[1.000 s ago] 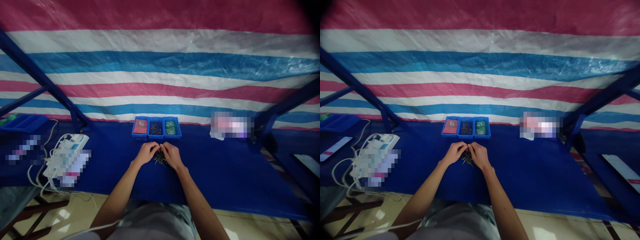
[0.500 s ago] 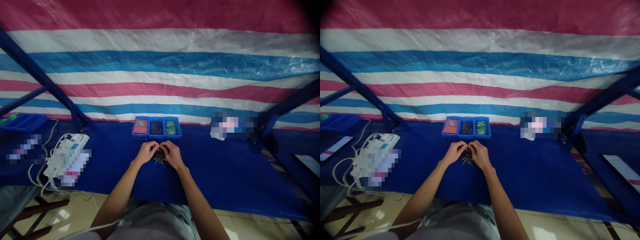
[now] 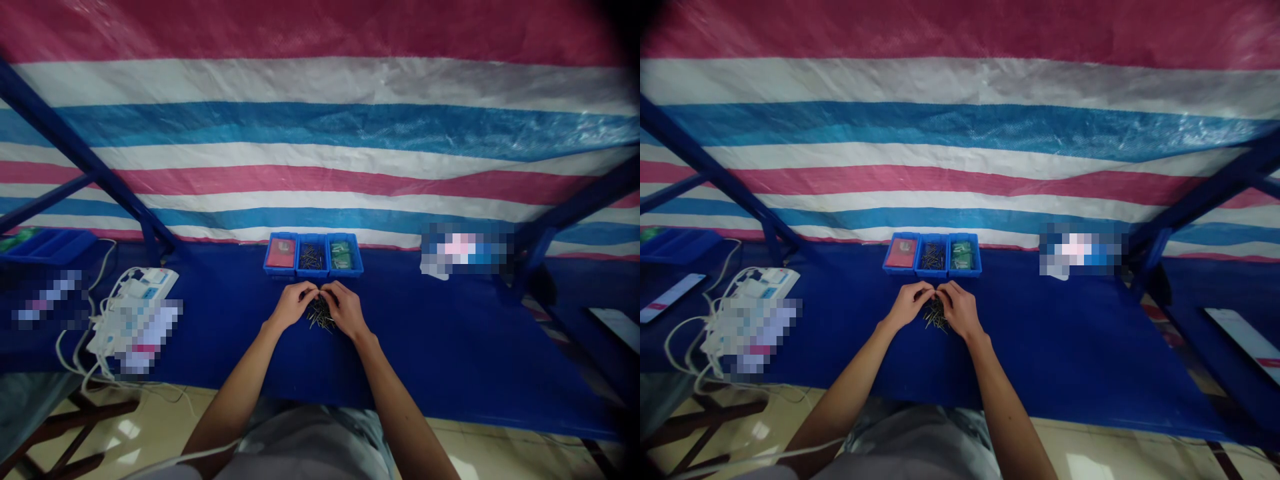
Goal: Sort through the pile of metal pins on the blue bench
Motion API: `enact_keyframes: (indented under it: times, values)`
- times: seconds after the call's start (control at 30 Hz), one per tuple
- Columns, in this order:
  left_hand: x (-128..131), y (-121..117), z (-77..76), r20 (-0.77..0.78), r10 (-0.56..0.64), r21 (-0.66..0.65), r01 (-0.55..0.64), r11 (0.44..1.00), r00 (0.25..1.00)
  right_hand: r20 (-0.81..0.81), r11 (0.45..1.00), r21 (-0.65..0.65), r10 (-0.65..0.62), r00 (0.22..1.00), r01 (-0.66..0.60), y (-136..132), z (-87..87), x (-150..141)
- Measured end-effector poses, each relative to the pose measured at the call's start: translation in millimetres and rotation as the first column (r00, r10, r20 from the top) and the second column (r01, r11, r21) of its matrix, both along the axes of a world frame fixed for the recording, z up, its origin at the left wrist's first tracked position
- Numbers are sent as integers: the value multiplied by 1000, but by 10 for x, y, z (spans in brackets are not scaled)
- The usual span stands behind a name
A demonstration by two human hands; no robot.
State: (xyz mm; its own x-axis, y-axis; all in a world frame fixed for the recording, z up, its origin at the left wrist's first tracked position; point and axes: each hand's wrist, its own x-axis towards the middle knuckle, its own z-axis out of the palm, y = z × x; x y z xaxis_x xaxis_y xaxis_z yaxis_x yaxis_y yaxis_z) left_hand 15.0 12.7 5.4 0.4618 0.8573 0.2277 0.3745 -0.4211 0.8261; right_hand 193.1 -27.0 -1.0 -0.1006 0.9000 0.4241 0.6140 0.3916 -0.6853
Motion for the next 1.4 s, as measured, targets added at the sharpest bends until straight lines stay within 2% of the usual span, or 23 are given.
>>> enact_keyframes:
  times: [0.6,0.9,1.4]
  values:
    - [0,0,-22,24,1,20,-1,1000,1000,95,998,-33,-40,995,44,18,-44,13]
    - [-10,10,-51,49,17,14,-18,1000,999,-29,1000,-22,1,1000,-1,14,-25,26]
    - [2,-2,-8,44,20,17,-21,1000,999,-49,1000,13,17,999,-16,14,-9,25]
